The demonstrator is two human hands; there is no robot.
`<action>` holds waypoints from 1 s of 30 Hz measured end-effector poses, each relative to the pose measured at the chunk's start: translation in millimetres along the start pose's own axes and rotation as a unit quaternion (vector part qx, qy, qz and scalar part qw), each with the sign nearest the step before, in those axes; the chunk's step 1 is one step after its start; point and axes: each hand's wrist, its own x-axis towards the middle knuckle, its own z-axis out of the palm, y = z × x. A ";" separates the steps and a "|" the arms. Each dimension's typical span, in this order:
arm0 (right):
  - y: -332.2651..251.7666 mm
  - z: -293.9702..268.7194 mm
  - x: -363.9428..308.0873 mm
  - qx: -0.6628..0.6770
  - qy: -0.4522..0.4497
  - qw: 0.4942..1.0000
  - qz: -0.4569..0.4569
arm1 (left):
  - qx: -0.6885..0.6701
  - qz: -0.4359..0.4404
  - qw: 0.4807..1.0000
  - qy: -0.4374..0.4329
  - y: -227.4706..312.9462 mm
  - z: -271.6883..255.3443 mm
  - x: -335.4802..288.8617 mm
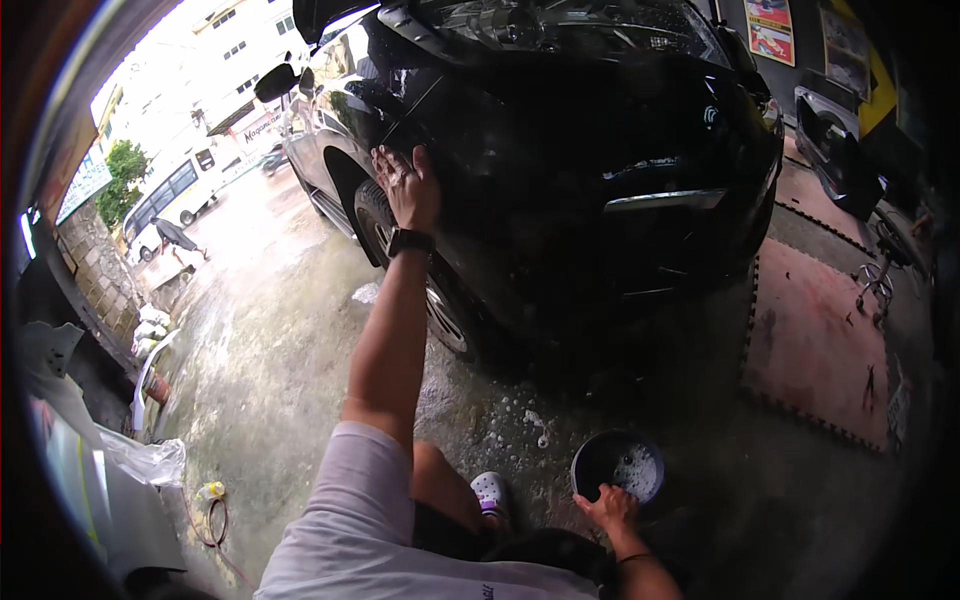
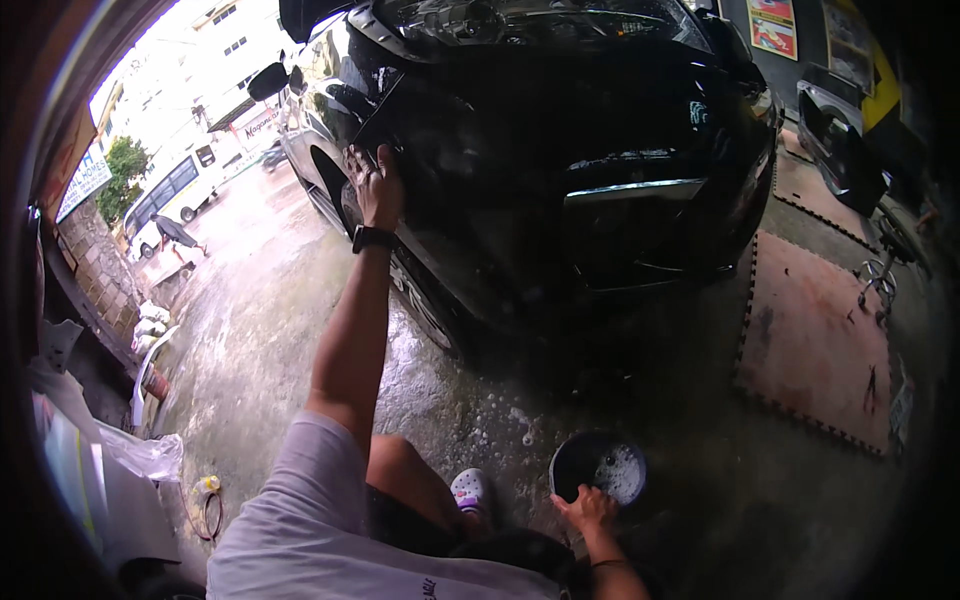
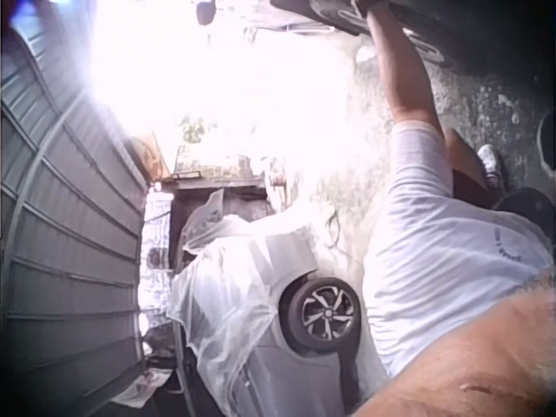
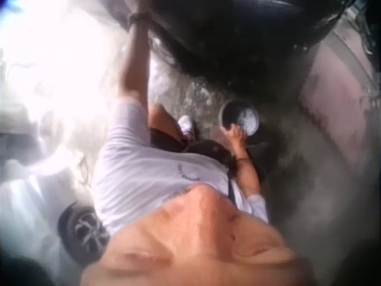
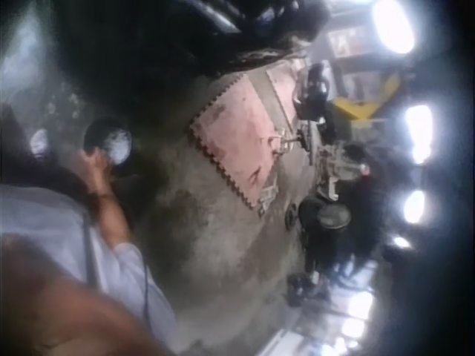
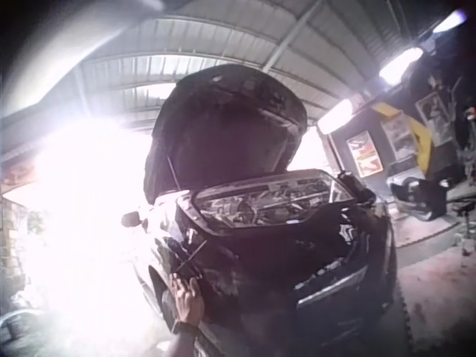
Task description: Wet sanding the paint on a black car bumper and fender using sandpaper and water.
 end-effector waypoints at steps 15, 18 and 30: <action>18.1 -3.1 10.7 0.208 -0.032 0.974 -0.082 | -0.167 0.111 0.727 -0.656 81.5 -31.6 -395.5; 72.2 26.2 32.8 0.778 -0.086 0.621 -0.035 | -0.313 -0.179 0.591 -0.722 121.7 -35.5 -464.0; 23.9 -24.7 32.4 0.733 -0.140 0.663 0.051 | -0.187 -0.053 0.667 -0.719 85.3 -65.8 -472.9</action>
